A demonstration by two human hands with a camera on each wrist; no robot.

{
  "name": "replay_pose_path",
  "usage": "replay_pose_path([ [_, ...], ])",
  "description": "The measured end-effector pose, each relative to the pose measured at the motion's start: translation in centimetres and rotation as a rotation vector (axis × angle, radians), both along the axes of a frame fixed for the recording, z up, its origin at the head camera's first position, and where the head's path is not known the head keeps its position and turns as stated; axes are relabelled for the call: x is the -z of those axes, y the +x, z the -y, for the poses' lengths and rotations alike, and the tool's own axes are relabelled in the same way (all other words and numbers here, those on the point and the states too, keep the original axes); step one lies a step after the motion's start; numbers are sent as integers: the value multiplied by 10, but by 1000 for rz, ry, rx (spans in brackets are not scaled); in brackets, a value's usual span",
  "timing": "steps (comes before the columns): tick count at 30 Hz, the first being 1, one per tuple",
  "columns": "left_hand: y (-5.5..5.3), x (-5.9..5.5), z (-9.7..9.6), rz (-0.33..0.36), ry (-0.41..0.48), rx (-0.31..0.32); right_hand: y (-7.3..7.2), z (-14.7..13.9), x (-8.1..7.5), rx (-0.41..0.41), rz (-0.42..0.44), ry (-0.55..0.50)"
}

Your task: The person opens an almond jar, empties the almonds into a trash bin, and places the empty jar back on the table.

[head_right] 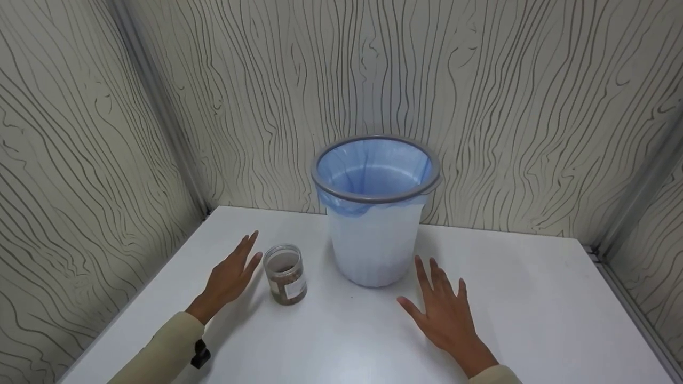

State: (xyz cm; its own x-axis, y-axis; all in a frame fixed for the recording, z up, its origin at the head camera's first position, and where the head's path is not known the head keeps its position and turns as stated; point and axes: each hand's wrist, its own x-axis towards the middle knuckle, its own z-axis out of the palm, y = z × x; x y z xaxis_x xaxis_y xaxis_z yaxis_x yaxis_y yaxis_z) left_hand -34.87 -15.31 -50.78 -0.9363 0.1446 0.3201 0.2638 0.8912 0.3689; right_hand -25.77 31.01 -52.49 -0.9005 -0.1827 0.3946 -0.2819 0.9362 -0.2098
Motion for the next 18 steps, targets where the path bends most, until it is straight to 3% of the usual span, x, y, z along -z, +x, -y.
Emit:
replay_pose_path([
  [18,6,-2,-14,26,49,46,1,10,1,-23,-18,6],
])
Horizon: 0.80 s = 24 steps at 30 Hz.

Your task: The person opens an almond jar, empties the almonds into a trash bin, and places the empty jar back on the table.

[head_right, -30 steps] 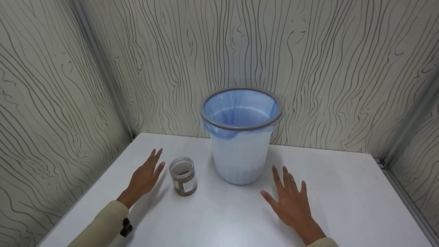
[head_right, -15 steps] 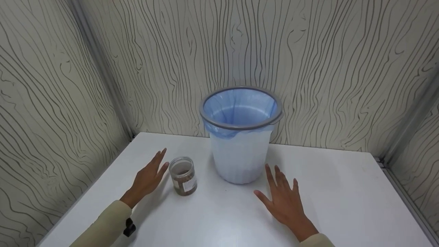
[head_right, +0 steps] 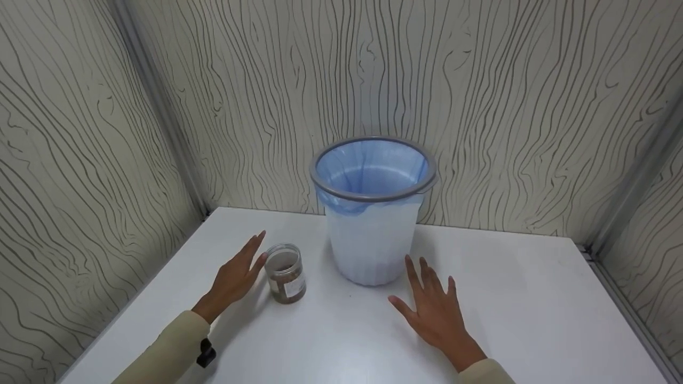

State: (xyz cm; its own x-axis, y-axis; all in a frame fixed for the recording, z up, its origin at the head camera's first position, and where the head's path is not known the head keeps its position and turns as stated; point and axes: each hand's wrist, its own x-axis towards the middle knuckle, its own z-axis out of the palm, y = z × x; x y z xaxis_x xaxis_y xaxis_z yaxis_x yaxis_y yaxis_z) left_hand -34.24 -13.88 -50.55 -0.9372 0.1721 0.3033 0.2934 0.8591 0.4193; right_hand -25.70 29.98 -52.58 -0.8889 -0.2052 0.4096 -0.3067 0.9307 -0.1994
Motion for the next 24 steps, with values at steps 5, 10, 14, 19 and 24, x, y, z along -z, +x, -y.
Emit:
replay_pose_path([
  [5,1,-1,-4,-9,5,19,1,1,0,2,6,-4],
  [10,2,-2,-7,-30,35,51,0,4,-1,-7,-10,7],
  [14,4,-2,-9,-58,53,74,-1,6,-2,-18,-9,10],
  [19,6,-2,-11,-29,67,81,-3,10,-2,-25,5,5],
  [24,6,-5,-12,10,70,112,-4,13,1,-37,-6,-3],
])
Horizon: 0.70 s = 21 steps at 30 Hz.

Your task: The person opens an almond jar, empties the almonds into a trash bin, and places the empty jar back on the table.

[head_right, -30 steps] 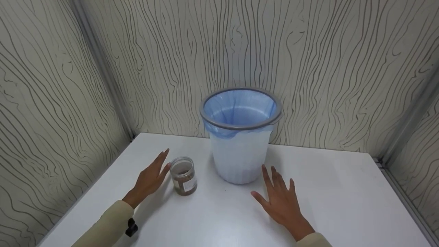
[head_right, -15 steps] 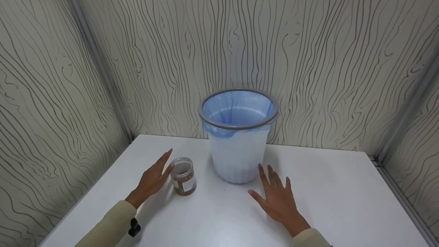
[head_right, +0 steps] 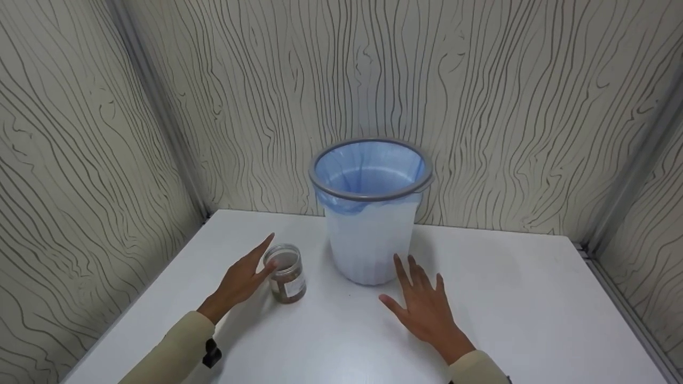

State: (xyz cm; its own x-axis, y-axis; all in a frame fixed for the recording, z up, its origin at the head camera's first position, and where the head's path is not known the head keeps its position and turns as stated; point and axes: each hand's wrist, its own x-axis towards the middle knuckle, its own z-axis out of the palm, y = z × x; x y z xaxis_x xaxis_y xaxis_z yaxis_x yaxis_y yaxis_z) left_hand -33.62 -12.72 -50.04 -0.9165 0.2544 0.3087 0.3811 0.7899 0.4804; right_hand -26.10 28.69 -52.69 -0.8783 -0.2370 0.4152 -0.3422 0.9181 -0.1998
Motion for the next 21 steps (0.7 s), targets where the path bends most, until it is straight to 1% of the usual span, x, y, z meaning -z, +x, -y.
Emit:
replay_pose_path([
  [5,0,0,0,34,17,44,0,3,4,-5,3,1],
  [8,2,0,0,55,29,82,-1,5,6,-12,-1,0],
  [13,5,2,1,98,6,140,-3,8,9,-30,-8,2],
  [16,5,3,1,122,11,155,-4,9,10,-34,-14,6],
  [21,2,2,1,130,27,164,-5,10,9,-46,-28,-7],
])
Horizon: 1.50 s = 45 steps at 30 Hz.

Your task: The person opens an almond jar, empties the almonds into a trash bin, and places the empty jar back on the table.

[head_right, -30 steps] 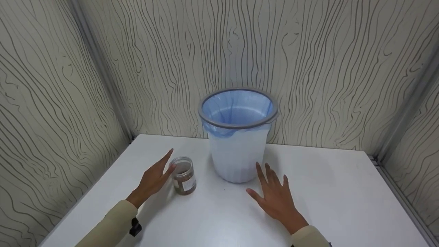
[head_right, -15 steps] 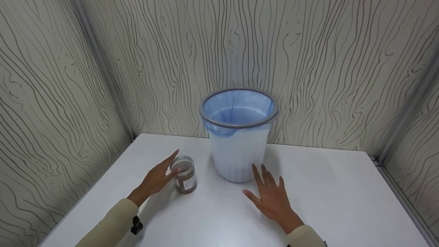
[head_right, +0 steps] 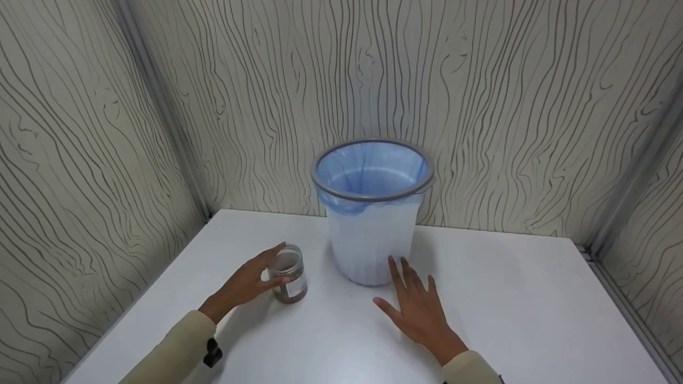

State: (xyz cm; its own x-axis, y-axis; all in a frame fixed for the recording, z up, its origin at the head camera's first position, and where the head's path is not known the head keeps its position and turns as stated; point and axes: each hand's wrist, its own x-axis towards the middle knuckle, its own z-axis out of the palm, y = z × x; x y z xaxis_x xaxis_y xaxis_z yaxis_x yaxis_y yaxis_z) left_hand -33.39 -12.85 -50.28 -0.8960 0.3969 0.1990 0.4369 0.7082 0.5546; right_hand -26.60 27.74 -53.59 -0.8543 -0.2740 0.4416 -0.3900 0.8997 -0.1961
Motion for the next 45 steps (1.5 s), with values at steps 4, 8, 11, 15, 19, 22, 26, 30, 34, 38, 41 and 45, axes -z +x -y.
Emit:
replay_pose_path([
  [4,-1,1,-1,19,10,-2,1,3,-1,-2,-6,11],
  [8,-1,3,-4,35,27,-3,2,5,-1,1,-24,30],
  [11,0,3,-6,35,32,5,3,6,-1,-5,-61,33],
  [15,2,2,-8,32,28,15,2,7,0,-28,-126,26],
  [19,4,1,-9,34,25,21,3,8,0,-51,-162,26],
  [22,5,0,-10,40,30,32,3,10,-1,-63,-173,30],
  [26,6,1,-12,38,42,55,4,12,-4,-81,-185,28],
  [30,7,1,-13,13,33,82,5,14,-7,-102,-183,23],
  [34,9,1,-16,5,33,98,6,15,-8,-105,-186,36],
  [38,11,3,-18,13,33,98,7,16,-9,-123,-200,50],
  [41,13,4,-21,15,37,101,7,17,-9,-142,-208,57],
  [45,14,3,-26,10,52,113,7,18,-10,-151,-214,59],
])
